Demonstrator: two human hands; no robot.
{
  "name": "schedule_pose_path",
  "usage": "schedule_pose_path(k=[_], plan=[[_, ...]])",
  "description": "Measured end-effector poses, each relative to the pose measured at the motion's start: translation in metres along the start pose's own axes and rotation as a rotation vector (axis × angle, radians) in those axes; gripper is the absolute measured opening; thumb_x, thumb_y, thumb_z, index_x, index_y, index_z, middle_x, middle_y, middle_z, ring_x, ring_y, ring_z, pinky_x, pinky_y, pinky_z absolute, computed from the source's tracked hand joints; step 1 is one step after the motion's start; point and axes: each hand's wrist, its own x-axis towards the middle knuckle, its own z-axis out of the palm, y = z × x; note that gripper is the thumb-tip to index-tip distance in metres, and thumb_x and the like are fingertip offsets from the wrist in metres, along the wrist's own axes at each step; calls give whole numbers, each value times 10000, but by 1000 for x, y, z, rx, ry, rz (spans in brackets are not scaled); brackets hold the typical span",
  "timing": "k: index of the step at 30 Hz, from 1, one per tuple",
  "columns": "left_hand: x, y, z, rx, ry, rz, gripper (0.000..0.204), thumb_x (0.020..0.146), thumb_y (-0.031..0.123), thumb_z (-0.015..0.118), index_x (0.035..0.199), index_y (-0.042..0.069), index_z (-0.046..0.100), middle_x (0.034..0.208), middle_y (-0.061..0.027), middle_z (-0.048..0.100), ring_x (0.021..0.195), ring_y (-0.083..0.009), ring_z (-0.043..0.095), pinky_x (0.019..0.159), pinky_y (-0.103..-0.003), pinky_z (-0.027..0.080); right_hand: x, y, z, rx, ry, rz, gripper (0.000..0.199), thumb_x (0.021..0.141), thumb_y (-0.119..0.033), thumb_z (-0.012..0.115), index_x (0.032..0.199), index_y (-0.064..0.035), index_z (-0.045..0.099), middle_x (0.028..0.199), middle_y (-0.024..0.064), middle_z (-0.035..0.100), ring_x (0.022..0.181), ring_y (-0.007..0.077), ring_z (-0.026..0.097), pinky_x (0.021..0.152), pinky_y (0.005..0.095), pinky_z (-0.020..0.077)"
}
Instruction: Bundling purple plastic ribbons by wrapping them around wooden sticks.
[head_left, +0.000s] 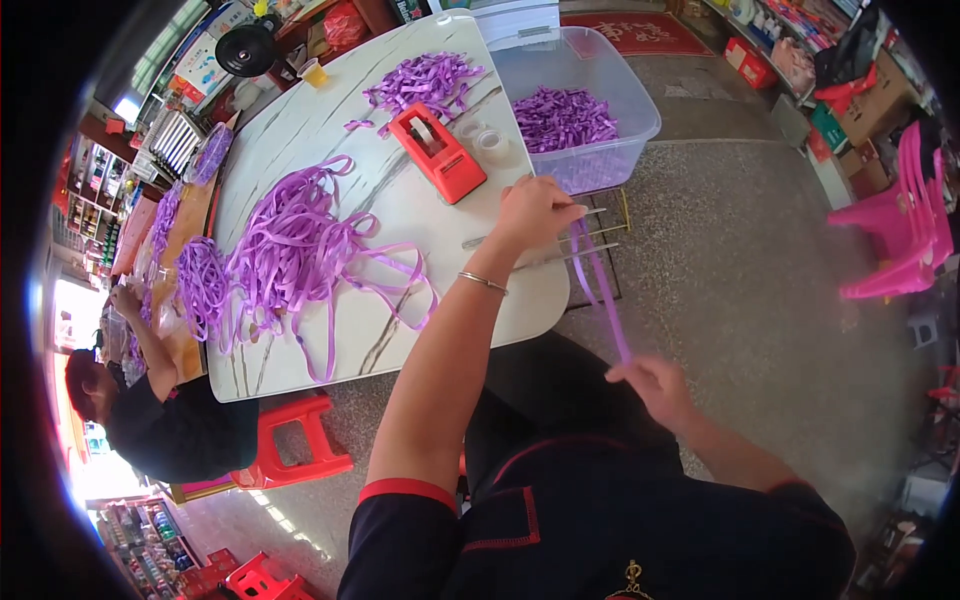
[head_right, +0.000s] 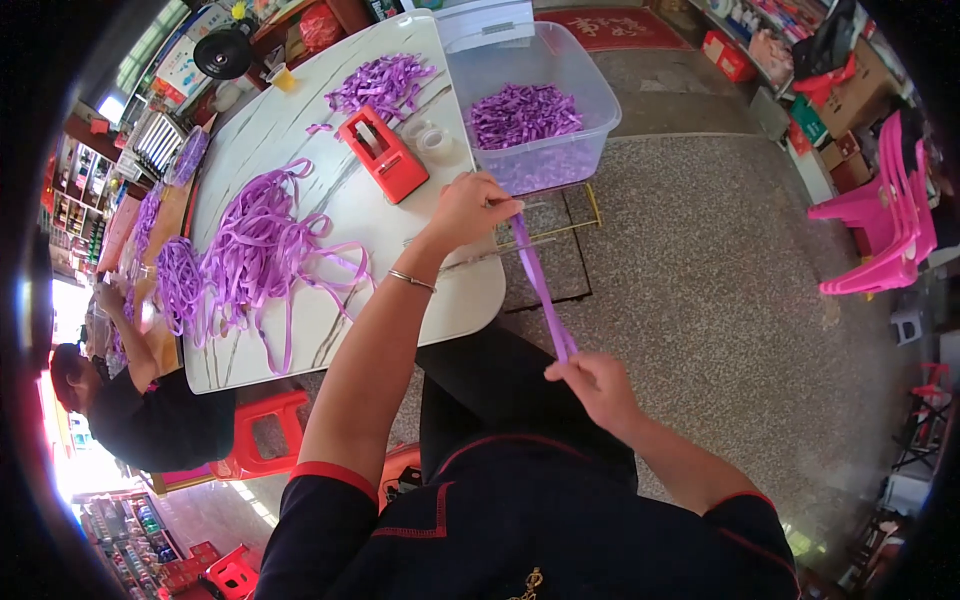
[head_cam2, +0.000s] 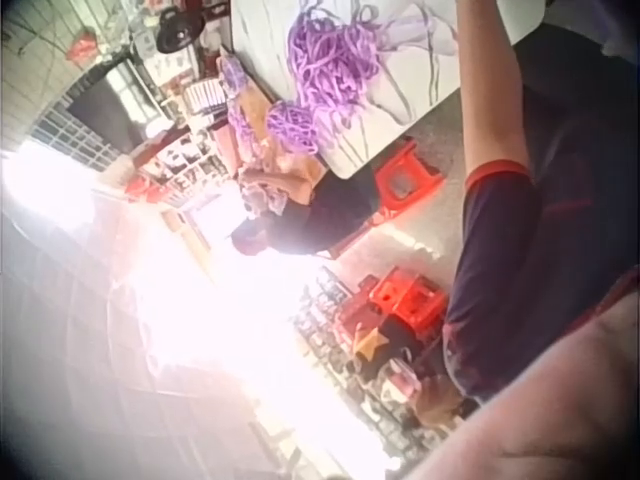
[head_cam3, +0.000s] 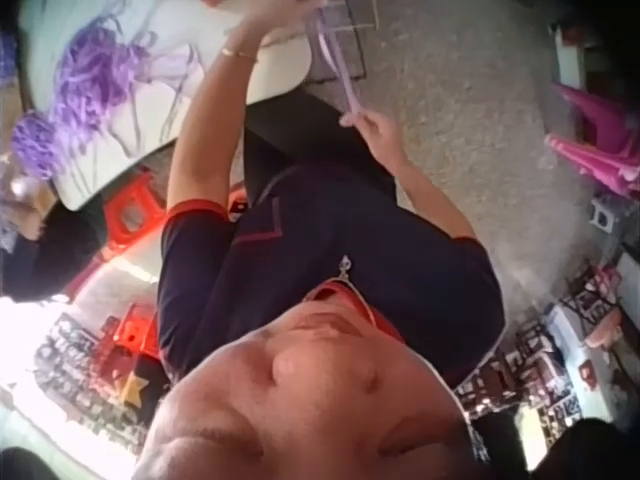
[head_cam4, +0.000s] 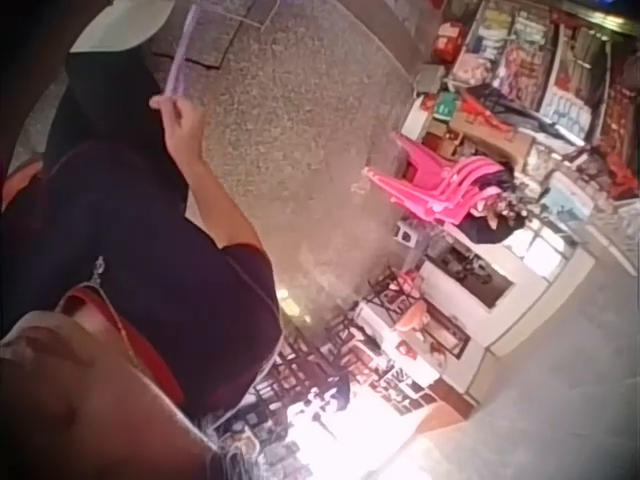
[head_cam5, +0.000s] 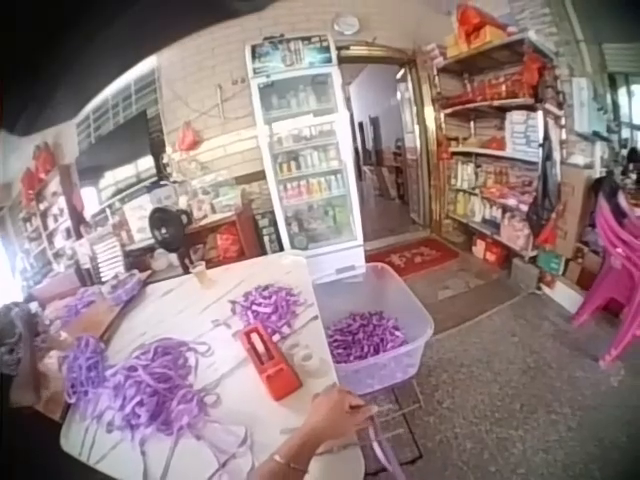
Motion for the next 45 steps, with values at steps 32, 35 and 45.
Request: schedule_pose_path(k=[32, 35, 45], plan=[[3, -1, 0, -22, -18, 40, 198, 737, 320, 653, 711, 126, 681, 758, -40, 599, 793, -254, 559, 701, -405, 416, -88, 3, -9, -126, -134, -83, 124, 767, -143, 663, 885, -130, 698, 687, 7, 509, 690, 149, 494, 666, 282, 392], [3, -3, 2, 10, -11, 34, 196, 742, 326, 646, 713, 135, 683, 786, -38, 607, 826, -258, 553, 729, -425, 404, -86, -13, -17, -256, -127, -335, 135, 749, -146, 671, 883, -139, 686, 654, 8, 516, 657, 160, 499, 619, 291, 387], [1, -3, 2, 16, 27, 75, 194, 741, 328, 646, 725, 138, 684, 818, -24, 618, 842, -262, 551, 755, -432, 401, -83, -22, -18, -171, -130, -373, 104, 748, -141, 668, 846, -109, 680, 667, 22, 532, 613, 175, 510, 578, 289, 396]])
